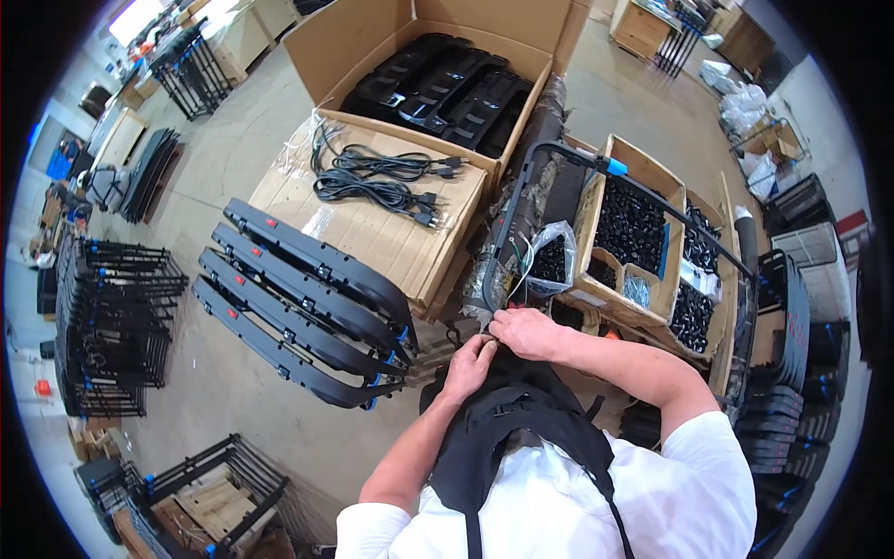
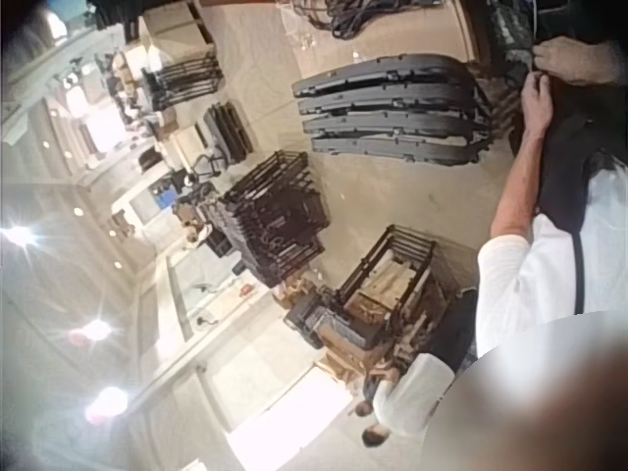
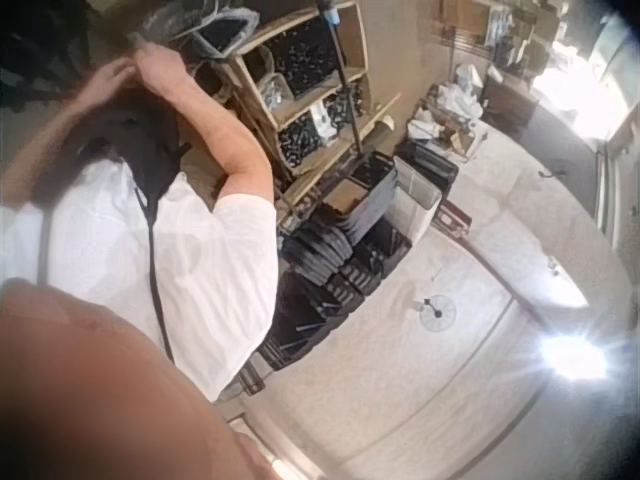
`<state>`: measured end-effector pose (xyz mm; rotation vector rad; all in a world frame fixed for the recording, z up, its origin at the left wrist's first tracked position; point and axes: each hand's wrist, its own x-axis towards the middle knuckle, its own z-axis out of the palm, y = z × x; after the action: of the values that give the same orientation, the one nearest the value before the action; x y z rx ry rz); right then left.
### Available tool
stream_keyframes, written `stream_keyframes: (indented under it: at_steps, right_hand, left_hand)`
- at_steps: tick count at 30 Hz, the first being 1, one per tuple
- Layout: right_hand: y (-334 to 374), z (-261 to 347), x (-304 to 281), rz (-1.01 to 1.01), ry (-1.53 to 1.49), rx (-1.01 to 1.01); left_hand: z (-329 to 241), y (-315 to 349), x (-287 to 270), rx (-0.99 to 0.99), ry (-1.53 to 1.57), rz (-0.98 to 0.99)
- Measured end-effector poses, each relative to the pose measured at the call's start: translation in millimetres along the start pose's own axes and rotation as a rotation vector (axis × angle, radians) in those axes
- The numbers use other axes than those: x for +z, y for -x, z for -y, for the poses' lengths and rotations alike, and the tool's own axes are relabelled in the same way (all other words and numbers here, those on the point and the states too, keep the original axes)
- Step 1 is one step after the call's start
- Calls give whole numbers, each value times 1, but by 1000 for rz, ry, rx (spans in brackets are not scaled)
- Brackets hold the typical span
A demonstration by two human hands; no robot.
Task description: Assembling metal frames for fitness equipment using an electric drill and small parts.
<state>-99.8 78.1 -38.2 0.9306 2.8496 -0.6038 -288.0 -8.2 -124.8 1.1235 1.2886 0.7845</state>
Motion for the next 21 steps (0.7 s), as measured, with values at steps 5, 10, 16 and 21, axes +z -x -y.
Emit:
stream_keyframes:
  at_steps: [5, 10, 16, 21]
  right_hand:
    - [3, -5, -18, -41, -237, 20]
    - [6, -5, -15, -119, -472, 146]
    - [5, 0, -19, -253, -415, -76]
    - [4, -2, -15, -253, -411, -108]
  left_hand:
    - [-3, -1, -13, 36, 76, 117]
    - [-12, 0, -21, -82, 74, 170]
    - [-14, 1, -24, -104, 168, 240]
    - [-25, 0, -25, -126, 160, 239]
